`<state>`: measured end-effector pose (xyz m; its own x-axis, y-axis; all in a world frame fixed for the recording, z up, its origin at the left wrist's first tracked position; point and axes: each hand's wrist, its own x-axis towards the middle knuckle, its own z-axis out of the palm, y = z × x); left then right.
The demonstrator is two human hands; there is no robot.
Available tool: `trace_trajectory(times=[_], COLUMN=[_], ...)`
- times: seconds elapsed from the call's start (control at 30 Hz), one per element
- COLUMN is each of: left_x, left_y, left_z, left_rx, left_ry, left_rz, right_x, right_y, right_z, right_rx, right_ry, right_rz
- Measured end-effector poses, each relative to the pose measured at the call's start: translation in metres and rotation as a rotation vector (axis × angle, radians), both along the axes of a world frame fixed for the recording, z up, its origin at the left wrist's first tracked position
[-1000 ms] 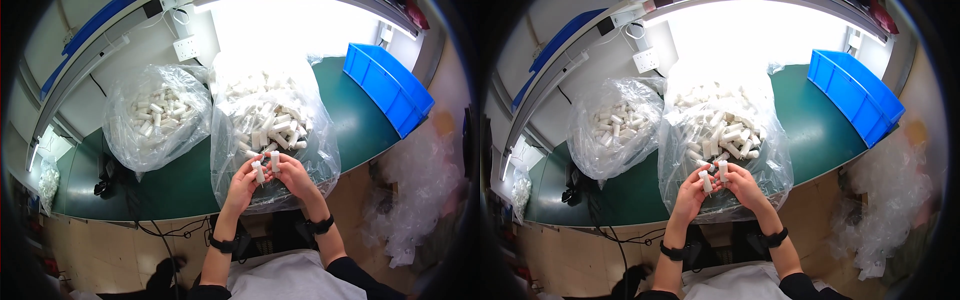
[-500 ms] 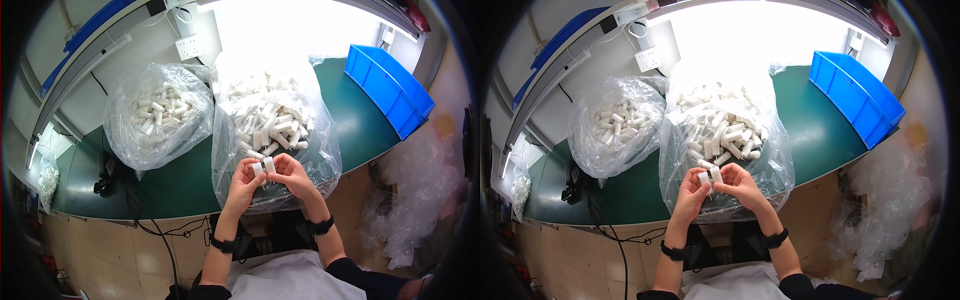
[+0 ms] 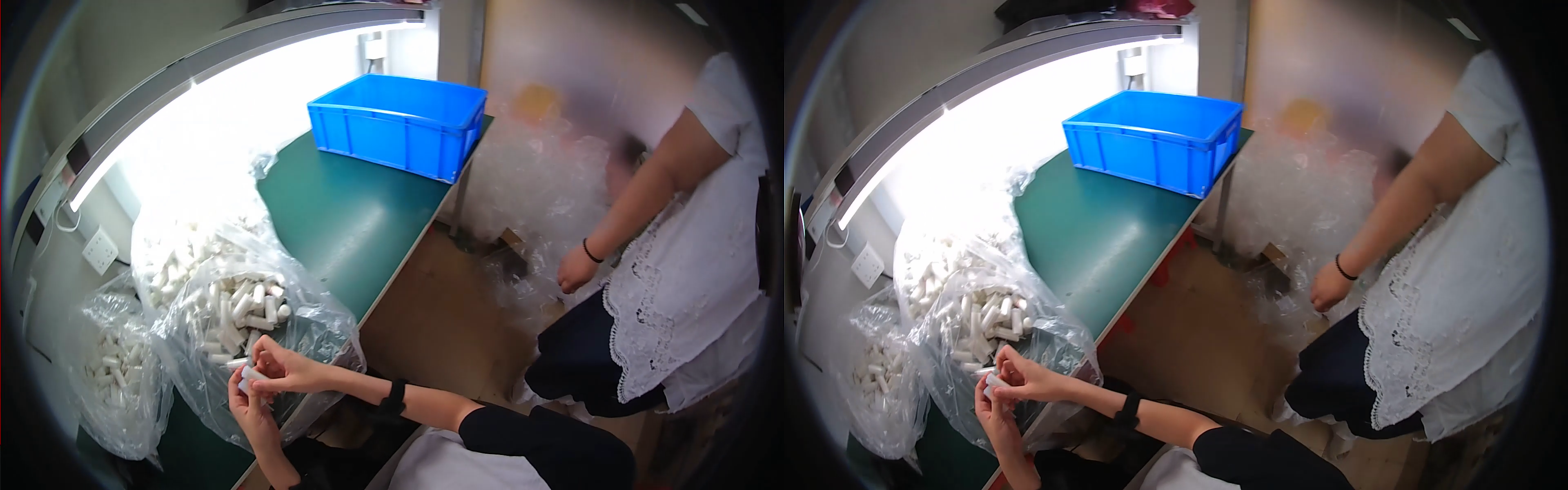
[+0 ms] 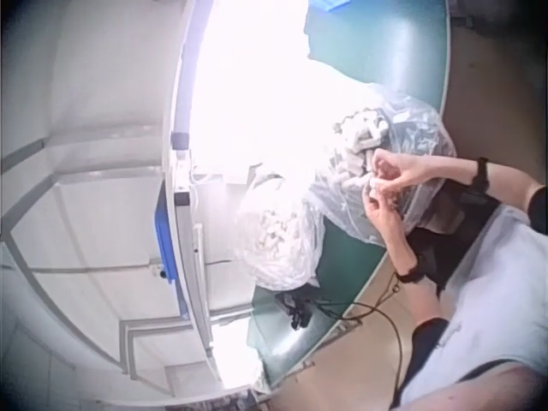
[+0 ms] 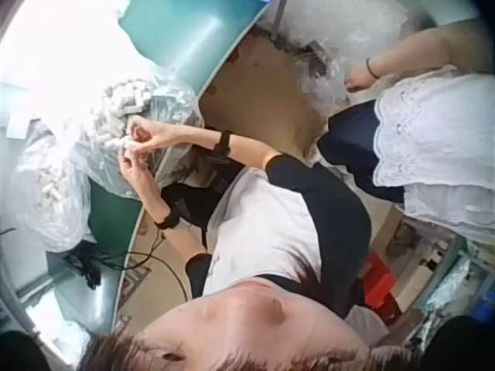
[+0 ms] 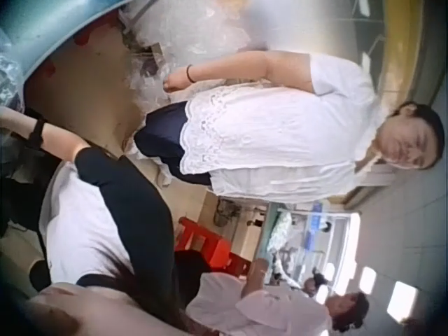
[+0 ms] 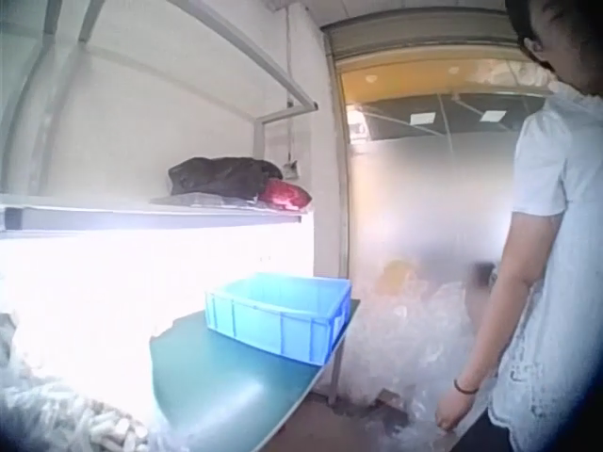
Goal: Sorting small white cylindrical objects between plastic bags at a factory workbench.
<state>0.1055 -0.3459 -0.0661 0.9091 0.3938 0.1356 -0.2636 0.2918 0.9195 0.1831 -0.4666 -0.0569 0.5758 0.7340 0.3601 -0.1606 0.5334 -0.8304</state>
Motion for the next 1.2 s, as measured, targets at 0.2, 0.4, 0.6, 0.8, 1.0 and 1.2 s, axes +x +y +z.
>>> trace_trajectory(times=[0.2,0.4,0.6,0.8,1.0,1.2], left_x=[0.008,0.003,0.003,-0.047,-0.020,0.010], left_y=[-0.006,-0.001,-0.015,-0.033,0.103,0.207], left_z=[0.004,0.006,0.028,0.102,0.141,0.134], left_rx=[-0.033,-0.057,0.093,0.656,0.467,1.275], left_ry=[0.018,0.032,0.157,0.081,0.200,0.734], left_rz=[-0.067,-0.073,-0.016,0.352,0.521,1.155], right_x=[0.004,-0.002,0.002,-0.002,0.012,-0.004], right_y=[-0.009,-0.003,-0.009,-0.011,-0.014,-0.004], right_z=[-0.003,0.002,-0.004,0.015,0.001,0.010], right_rx=[-0.162,-0.149,-0.129,-0.080,-0.239,-0.269], right_ry=[-0.227,-0.230,-0.178,0.008,0.052,-0.007], right_rz=[-0.135,-0.146,-0.178,-0.142,-0.124,-0.136])
